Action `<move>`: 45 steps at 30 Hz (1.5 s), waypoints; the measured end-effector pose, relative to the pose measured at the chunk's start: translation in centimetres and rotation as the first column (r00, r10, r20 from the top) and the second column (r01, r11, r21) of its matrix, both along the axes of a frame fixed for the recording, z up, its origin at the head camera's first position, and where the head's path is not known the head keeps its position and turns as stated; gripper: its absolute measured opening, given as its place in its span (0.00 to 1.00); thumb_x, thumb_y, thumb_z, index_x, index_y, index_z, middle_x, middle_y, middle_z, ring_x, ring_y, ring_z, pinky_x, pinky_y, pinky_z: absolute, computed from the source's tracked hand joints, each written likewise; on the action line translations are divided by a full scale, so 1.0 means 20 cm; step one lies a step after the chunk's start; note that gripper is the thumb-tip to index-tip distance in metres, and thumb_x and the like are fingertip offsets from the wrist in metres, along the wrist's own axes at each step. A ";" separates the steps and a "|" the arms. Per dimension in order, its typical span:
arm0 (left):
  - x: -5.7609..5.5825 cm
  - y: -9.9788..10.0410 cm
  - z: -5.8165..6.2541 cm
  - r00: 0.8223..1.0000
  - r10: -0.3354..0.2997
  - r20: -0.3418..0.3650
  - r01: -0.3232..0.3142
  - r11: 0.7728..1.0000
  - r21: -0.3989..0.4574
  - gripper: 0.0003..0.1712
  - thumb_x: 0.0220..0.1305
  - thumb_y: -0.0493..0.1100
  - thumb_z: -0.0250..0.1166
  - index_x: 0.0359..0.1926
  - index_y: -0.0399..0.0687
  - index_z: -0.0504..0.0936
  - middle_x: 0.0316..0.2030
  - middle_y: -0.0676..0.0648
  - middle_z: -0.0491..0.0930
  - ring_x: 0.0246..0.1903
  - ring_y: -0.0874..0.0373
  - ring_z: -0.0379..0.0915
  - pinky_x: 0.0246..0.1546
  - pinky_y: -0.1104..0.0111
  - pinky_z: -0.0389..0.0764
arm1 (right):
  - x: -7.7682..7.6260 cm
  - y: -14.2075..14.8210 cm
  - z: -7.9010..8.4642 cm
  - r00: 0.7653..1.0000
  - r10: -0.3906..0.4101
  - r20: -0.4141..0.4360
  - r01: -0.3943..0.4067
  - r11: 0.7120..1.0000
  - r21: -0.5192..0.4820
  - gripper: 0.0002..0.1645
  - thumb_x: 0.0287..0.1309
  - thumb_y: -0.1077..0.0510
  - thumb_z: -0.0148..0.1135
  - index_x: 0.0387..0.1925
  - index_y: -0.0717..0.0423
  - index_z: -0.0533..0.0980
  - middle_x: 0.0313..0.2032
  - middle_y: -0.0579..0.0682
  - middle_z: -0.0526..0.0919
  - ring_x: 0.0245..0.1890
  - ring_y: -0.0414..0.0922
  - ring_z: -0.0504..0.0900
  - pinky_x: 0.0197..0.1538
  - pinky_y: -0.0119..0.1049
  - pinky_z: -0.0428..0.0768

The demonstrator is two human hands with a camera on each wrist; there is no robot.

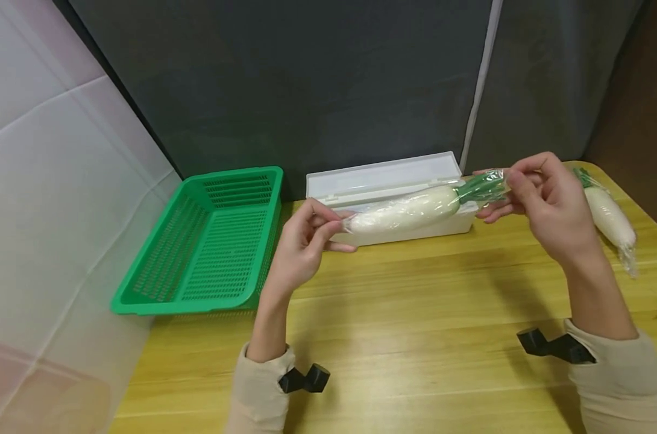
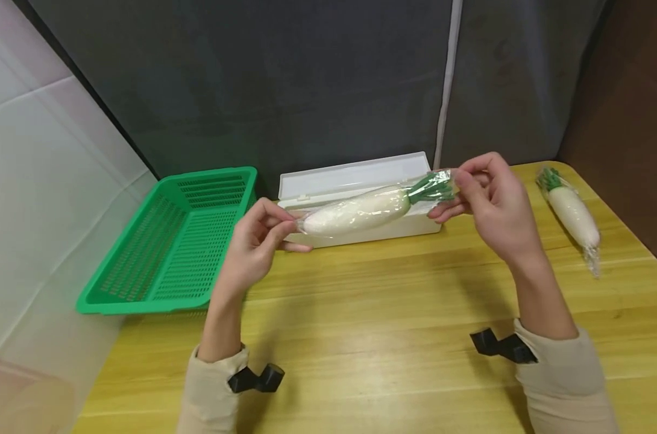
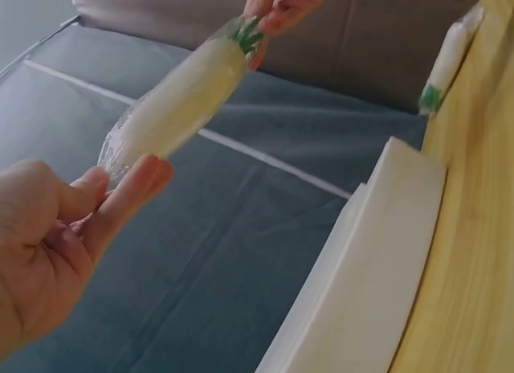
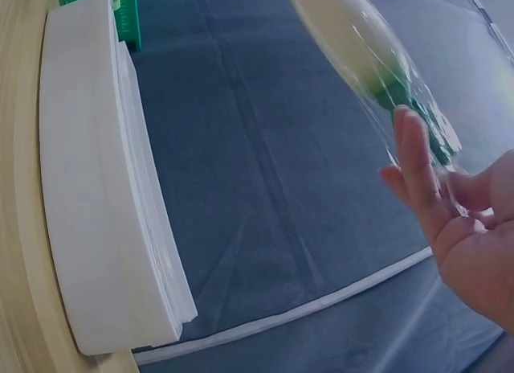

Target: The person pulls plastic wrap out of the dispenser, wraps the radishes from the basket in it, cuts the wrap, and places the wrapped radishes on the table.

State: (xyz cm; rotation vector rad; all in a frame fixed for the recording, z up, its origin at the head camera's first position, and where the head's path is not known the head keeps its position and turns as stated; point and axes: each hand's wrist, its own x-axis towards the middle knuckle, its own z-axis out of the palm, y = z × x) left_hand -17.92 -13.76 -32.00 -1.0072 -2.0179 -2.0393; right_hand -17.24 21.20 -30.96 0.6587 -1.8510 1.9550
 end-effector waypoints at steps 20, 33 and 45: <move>0.03 0.15 -0.04 0.991 0.105 -0.081 -0.129 0.913 -0.386 0.27 0.55 0.40 0.79 0.57 0.44 0.84 0.43 0.50 0.86 0.36 0.60 0.81 0.34 0.66 0.83 | 0.00 -0.05 0.00 0.998 0.036 -0.051 -0.041 0.993 -0.110 0.05 0.69 0.73 0.54 0.44 0.67 0.73 0.35 0.58 0.87 0.26 0.46 0.87 0.37 0.33 0.84; 0.05 0.25 -0.08 0.998 -0.057 -0.022 0.036 0.836 -0.548 0.24 0.61 0.42 0.73 0.57 0.38 0.81 0.48 0.45 0.83 0.36 0.62 0.81 0.37 0.71 0.84 | 0.04 -0.11 0.03 0.994 0.027 -0.110 -0.041 0.990 -0.135 0.19 0.70 0.74 0.52 0.60 0.73 0.72 0.46 0.61 0.85 0.32 0.46 0.86 0.41 0.31 0.84; 0.05 0.30 -0.10 1.000 0.018 -0.011 -0.021 0.911 -0.411 0.27 0.64 0.37 0.71 0.63 0.37 0.76 0.55 0.41 0.80 0.42 0.54 0.84 0.40 0.68 0.84 | 0.05 -0.21 -0.01 0.993 0.103 -0.055 -0.106 0.993 -0.054 0.25 0.67 0.75 0.54 0.65 0.67 0.69 0.53 0.60 0.79 0.32 0.46 0.84 0.41 0.31 0.84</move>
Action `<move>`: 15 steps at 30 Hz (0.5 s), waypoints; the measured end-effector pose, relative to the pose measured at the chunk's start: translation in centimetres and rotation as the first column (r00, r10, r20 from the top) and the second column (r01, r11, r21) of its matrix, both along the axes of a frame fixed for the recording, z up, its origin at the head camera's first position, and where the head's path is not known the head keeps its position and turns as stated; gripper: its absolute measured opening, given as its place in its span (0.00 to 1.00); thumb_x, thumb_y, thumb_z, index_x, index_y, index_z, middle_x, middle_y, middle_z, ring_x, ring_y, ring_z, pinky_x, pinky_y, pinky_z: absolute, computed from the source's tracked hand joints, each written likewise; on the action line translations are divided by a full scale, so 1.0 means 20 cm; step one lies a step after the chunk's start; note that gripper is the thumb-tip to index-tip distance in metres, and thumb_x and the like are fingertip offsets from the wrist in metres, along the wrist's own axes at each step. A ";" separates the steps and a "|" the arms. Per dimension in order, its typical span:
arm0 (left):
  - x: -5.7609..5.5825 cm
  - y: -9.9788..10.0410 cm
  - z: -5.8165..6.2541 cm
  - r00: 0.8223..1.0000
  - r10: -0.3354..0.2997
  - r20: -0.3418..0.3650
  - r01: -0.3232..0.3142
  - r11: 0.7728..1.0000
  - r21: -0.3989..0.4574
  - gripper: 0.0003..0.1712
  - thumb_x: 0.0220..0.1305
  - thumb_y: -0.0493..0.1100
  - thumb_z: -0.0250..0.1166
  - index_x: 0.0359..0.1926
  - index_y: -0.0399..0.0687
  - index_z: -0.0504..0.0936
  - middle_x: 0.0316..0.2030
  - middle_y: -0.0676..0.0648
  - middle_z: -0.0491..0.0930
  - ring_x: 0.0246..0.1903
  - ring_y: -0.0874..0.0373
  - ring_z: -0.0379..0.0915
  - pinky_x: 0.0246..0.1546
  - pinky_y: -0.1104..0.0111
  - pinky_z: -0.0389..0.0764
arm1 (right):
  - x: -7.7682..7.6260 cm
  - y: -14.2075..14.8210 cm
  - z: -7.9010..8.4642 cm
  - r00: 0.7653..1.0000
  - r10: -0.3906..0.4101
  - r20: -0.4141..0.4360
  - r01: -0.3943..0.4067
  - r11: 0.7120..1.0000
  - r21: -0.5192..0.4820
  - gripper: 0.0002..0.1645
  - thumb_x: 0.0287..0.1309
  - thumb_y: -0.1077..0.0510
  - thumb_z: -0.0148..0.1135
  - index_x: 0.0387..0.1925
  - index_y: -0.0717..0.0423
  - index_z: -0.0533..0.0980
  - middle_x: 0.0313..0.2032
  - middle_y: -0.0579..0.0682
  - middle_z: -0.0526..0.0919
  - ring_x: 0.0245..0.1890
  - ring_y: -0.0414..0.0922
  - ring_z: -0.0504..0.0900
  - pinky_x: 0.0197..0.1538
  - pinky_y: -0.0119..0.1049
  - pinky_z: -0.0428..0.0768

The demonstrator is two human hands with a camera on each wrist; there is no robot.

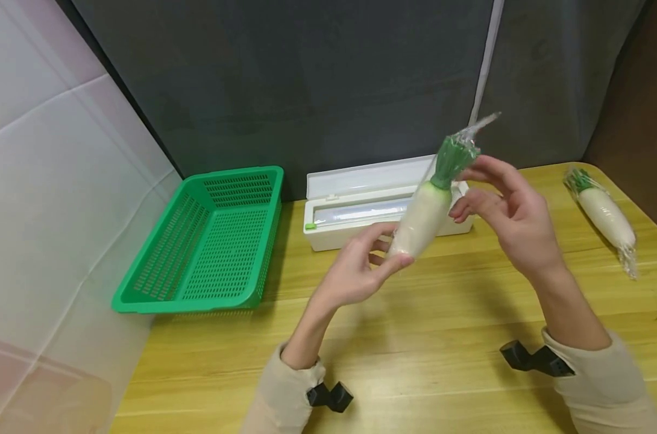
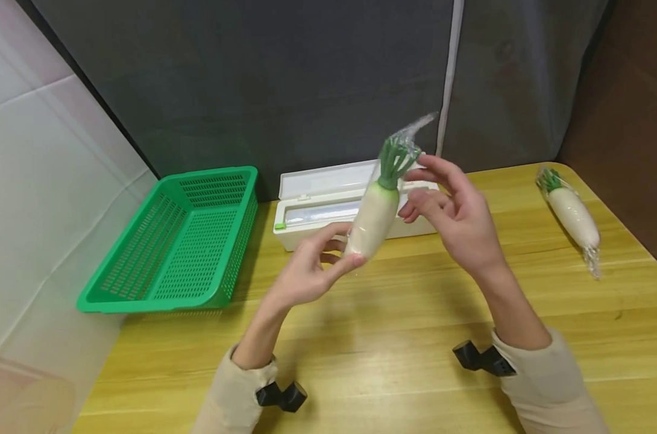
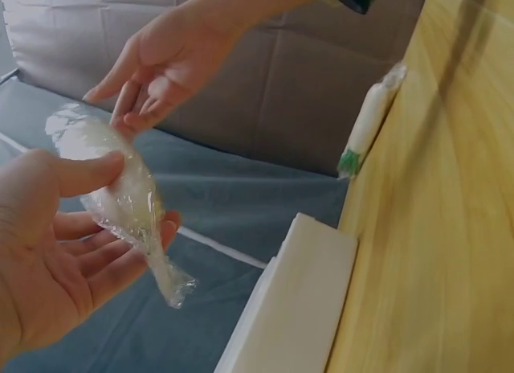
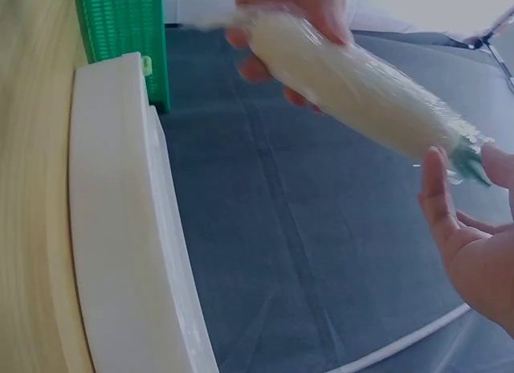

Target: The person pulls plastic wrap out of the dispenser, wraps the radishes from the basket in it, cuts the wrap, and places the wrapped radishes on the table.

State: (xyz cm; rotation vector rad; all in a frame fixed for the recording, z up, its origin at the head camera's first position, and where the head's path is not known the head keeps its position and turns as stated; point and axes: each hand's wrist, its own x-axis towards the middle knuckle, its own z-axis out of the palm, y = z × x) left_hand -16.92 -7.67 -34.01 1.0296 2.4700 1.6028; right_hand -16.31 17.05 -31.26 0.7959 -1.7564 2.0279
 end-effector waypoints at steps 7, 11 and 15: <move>0.01 0.04 -0.01 0.995 -0.009 0.102 -0.002 0.994 0.106 0.27 0.65 0.32 0.69 0.63 0.34 0.73 0.56 0.37 0.77 0.47 0.47 0.84 0.41 0.66 0.85 | 0.00 -0.07 -0.04 0.998 -0.023 0.053 0.009 0.968 0.252 0.23 0.64 0.71 0.63 0.60 0.74 0.72 0.39 0.55 0.84 0.27 0.44 0.83 0.35 0.30 0.84; 0.02 0.06 -0.02 0.992 -0.008 0.127 -0.009 0.991 0.136 0.28 0.65 0.31 0.68 0.64 0.34 0.72 0.56 0.38 0.76 0.48 0.47 0.84 0.40 0.66 0.85 | 0.00 -0.09 -0.05 0.995 -0.058 0.075 0.033 0.953 0.300 0.22 0.62 0.69 0.66 0.56 0.74 0.74 0.32 0.54 0.84 0.25 0.42 0.83 0.32 0.29 0.82; 0.02 0.08 -0.03 0.991 -0.010 0.132 -0.011 0.988 0.152 0.28 0.66 0.32 0.68 0.64 0.34 0.71 0.55 0.38 0.76 0.48 0.49 0.84 0.40 0.66 0.85 | 0.00 -0.10 -0.05 0.993 -0.085 0.081 0.051 0.935 0.352 0.20 0.61 0.70 0.68 0.53 0.72 0.76 0.28 0.53 0.83 0.24 0.42 0.81 0.30 0.29 0.80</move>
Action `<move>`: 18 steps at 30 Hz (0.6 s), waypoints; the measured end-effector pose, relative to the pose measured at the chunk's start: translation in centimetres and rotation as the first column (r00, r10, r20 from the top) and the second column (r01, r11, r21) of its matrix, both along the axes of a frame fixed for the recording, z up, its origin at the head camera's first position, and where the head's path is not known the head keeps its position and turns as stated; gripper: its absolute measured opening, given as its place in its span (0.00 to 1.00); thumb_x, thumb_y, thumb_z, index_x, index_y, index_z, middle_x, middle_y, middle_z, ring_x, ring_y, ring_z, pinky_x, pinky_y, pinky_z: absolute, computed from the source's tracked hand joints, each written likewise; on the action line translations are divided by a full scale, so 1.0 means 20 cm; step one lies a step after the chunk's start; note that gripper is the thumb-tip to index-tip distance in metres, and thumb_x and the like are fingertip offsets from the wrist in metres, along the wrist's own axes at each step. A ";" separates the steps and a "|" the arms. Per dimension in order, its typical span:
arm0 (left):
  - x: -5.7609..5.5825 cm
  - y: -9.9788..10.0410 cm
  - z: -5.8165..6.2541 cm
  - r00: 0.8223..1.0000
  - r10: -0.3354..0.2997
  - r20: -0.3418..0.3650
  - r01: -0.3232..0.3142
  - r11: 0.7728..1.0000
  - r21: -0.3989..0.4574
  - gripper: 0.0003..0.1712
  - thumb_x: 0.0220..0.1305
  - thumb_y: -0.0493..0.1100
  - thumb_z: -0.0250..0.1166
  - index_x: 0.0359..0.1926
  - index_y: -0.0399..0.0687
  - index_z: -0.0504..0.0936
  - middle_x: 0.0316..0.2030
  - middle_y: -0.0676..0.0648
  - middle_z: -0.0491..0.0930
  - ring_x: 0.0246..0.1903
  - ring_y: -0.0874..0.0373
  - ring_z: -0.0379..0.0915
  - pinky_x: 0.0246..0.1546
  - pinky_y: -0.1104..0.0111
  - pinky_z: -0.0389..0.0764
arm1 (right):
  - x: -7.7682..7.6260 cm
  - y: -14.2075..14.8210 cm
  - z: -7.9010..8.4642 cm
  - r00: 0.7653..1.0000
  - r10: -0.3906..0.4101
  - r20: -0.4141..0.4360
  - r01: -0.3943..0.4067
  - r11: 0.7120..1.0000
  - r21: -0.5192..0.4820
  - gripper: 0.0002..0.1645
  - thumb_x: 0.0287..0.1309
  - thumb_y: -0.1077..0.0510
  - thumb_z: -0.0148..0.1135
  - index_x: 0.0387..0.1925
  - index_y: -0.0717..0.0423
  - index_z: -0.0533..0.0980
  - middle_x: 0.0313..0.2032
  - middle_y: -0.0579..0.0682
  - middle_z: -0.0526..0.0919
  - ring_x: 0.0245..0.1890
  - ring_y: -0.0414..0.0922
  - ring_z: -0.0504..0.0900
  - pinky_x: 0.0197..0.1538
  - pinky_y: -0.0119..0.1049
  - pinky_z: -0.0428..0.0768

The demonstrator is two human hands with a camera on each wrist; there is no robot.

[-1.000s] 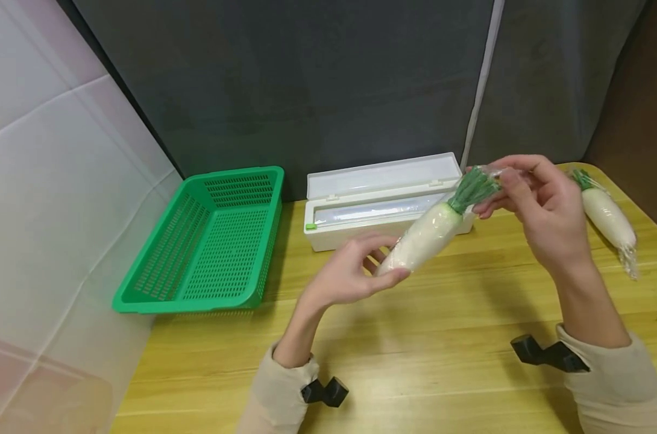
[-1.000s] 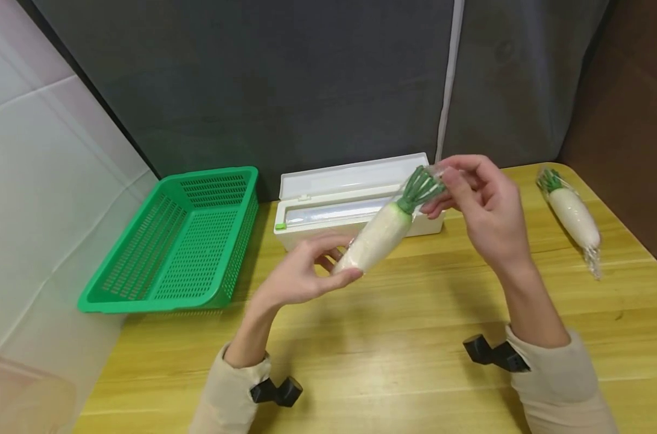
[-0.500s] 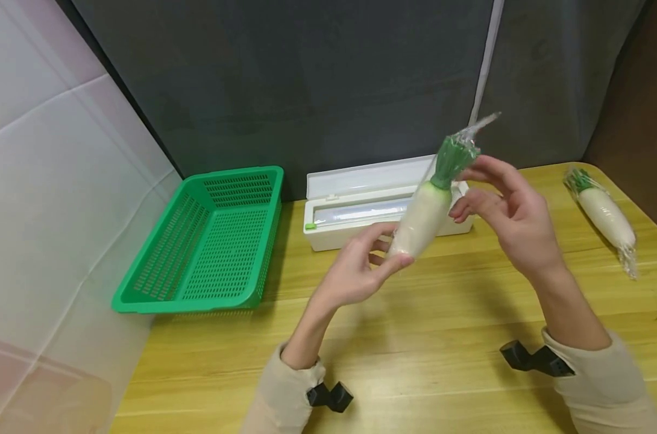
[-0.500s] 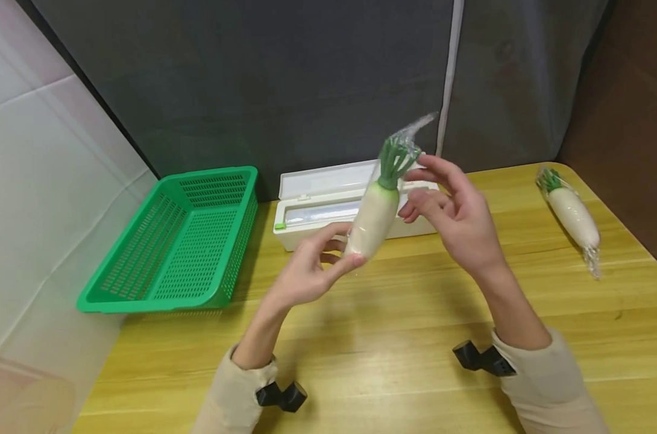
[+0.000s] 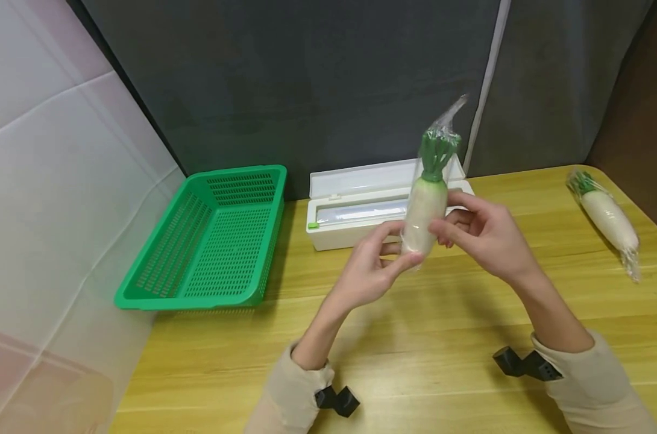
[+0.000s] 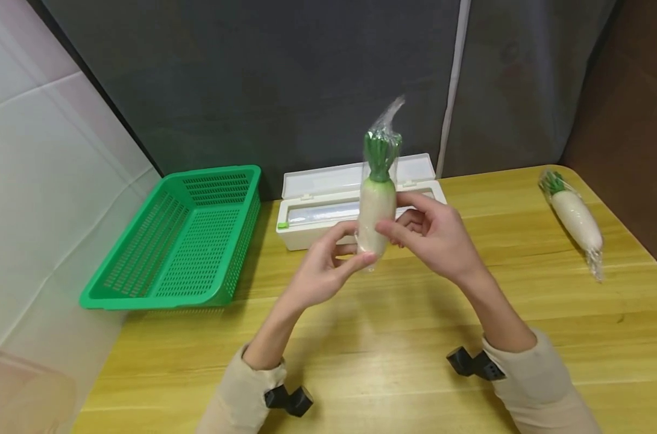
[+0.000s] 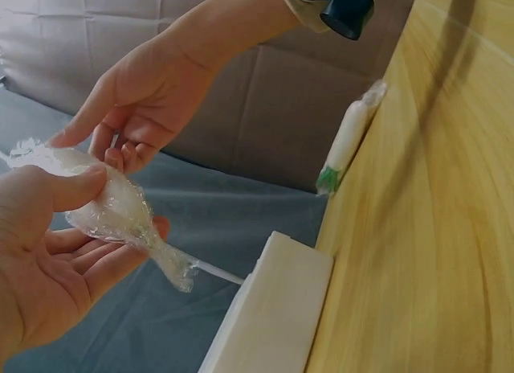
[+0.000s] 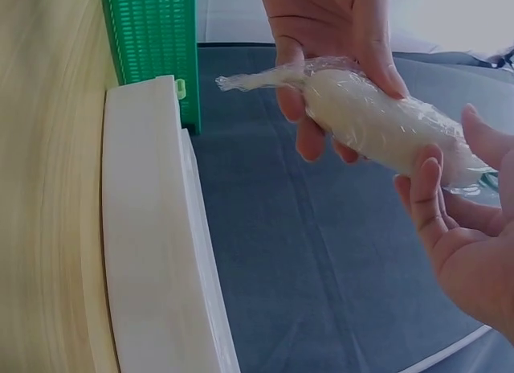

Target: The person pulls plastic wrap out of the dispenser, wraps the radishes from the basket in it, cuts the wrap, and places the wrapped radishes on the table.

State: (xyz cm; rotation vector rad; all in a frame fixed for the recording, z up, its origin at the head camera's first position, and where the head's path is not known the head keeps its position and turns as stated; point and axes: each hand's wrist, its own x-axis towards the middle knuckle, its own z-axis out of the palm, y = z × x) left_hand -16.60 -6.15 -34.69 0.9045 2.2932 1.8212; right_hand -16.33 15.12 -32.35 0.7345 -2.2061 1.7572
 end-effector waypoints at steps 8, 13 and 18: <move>0.00 0.02 -0.02 0.999 0.010 -0.036 -0.011 1.000 -0.025 0.28 0.65 0.34 0.69 0.64 0.37 0.72 0.55 0.40 0.77 0.46 0.54 0.84 0.39 0.67 0.85 | 0.00 0.00 -0.01 0.999 -0.038 0.003 0.038 0.998 0.056 0.20 0.60 0.68 0.69 0.54 0.68 0.78 0.30 0.54 0.83 0.25 0.44 0.82 0.30 0.31 0.82; 0.00 0.03 -0.03 0.999 0.004 -0.053 -0.006 1.000 -0.026 0.28 0.66 0.35 0.69 0.65 0.37 0.71 0.53 0.40 0.77 0.42 0.56 0.84 0.39 0.66 0.85 | 0.00 -0.01 -0.02 0.996 -0.085 -0.035 0.087 0.993 0.079 0.20 0.59 0.67 0.70 0.54 0.68 0.79 0.30 0.53 0.84 0.24 0.46 0.83 0.30 0.31 0.83; -0.01 0.06 -0.05 0.998 -0.022 -0.061 0.019 0.999 -0.042 0.29 0.70 0.37 0.66 0.68 0.39 0.69 0.53 0.40 0.77 0.43 0.58 0.81 0.42 0.66 0.85 | -0.01 0.00 -0.02 0.990 -0.117 -0.074 0.123 0.990 0.076 0.19 0.57 0.68 0.71 0.51 0.66 0.80 0.29 0.53 0.83 0.24 0.44 0.81 0.28 0.29 0.81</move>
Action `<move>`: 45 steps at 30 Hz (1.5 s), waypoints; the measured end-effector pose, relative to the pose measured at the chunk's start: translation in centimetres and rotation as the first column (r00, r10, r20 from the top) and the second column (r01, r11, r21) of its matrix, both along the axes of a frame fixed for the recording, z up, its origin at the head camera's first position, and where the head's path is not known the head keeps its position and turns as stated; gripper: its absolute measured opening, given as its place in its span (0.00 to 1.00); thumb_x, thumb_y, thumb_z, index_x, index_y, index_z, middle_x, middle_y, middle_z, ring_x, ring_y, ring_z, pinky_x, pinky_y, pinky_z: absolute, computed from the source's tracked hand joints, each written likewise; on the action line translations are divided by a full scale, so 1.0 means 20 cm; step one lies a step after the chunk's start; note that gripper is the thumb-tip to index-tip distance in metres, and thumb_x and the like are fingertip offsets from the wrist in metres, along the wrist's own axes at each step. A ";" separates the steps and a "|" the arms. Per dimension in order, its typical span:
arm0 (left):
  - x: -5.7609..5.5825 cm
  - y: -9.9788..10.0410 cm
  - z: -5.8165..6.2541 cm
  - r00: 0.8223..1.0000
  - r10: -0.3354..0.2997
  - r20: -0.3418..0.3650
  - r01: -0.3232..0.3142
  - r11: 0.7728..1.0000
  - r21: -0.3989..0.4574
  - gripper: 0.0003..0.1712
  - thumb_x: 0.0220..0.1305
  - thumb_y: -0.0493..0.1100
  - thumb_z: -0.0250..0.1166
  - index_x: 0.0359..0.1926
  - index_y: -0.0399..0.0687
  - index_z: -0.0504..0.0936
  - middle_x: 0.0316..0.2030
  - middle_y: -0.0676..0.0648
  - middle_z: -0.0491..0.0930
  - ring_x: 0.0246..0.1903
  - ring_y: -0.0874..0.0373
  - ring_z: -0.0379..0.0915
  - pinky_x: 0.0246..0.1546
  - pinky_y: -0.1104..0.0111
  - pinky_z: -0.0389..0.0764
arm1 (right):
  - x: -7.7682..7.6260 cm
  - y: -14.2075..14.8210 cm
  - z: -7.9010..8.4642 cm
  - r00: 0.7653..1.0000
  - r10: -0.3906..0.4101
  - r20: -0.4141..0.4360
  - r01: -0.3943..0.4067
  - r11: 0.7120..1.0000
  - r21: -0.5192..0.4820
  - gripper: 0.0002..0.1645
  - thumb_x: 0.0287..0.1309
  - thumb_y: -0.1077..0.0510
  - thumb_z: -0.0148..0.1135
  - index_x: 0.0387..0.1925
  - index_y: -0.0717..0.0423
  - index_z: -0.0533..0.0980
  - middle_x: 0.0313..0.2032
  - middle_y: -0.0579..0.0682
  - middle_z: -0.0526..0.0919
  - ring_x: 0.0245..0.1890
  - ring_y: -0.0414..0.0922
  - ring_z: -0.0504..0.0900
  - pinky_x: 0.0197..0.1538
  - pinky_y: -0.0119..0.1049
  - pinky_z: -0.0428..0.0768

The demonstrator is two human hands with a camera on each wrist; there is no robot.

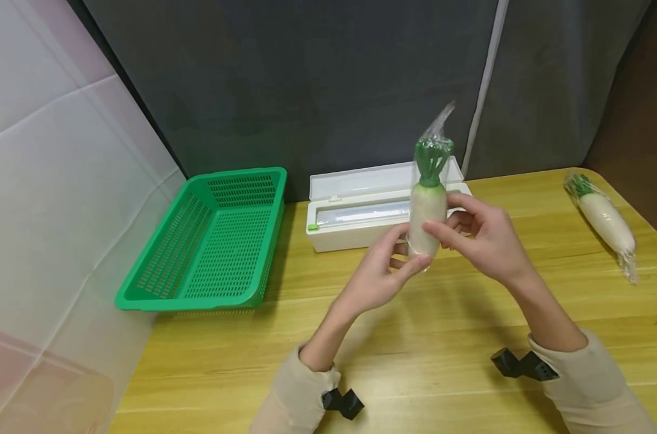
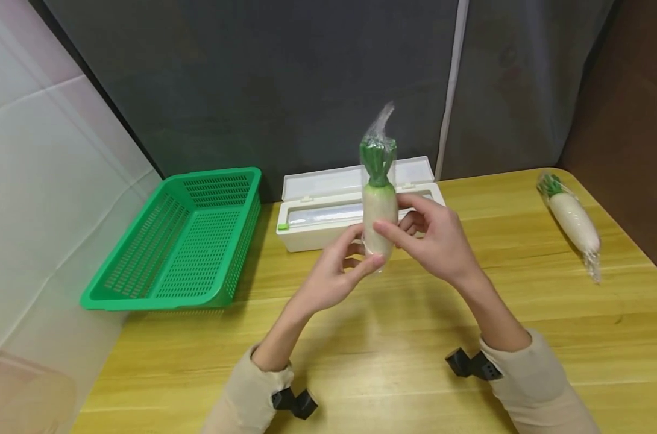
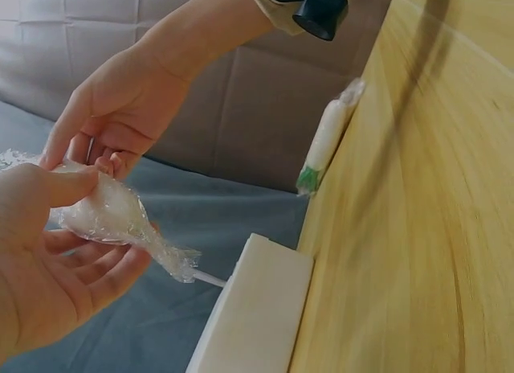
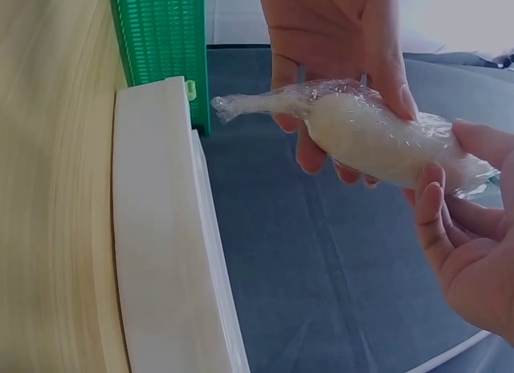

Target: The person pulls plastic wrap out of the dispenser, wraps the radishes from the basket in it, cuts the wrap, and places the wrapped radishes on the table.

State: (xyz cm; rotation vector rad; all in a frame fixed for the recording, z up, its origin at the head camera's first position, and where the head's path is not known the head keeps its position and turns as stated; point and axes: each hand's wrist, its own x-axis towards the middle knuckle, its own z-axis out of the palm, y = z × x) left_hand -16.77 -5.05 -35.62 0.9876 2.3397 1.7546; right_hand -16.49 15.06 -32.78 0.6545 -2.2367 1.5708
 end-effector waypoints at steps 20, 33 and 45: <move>-0.04 -0.05 -0.04 0.999 -0.037 -0.007 0.036 0.994 -0.107 0.19 0.73 0.38 0.62 0.62 0.40 0.76 0.48 0.45 0.80 0.47 0.58 0.79 0.47 0.69 0.81 | -0.05 0.14 0.00 0.994 -0.109 -0.033 0.105 0.990 -0.095 0.19 0.58 0.73 0.67 0.52 0.68 0.78 0.36 0.48 0.81 0.24 0.38 0.80 0.28 0.26 0.80; -0.09 -0.18 -0.12 0.993 0.100 -0.063 -0.104 0.993 -0.064 0.16 0.74 0.39 0.61 0.60 0.40 0.77 0.47 0.42 0.81 0.47 0.56 0.77 0.47 0.64 0.80 | -0.14 0.29 -0.08 0.977 -0.215 0.009 0.215 0.976 -0.028 0.19 0.59 0.65 0.71 0.52 0.64 0.79 0.37 0.40 0.81 0.24 0.35 0.78 0.28 0.22 0.76; -0.12 -0.29 -0.15 0.978 0.183 -0.097 -0.191 0.979 -0.072 0.15 0.74 0.36 0.60 0.58 0.38 0.77 0.48 0.39 0.80 0.49 0.51 0.76 0.49 0.52 0.78 | -0.24 0.43 -0.10 0.927 -0.367 0.073 0.355 0.925 0.138 0.24 0.61 0.51 0.71 0.53 0.62 0.78 0.24 0.35 0.76 0.20 0.34 0.71 0.21 0.28 0.65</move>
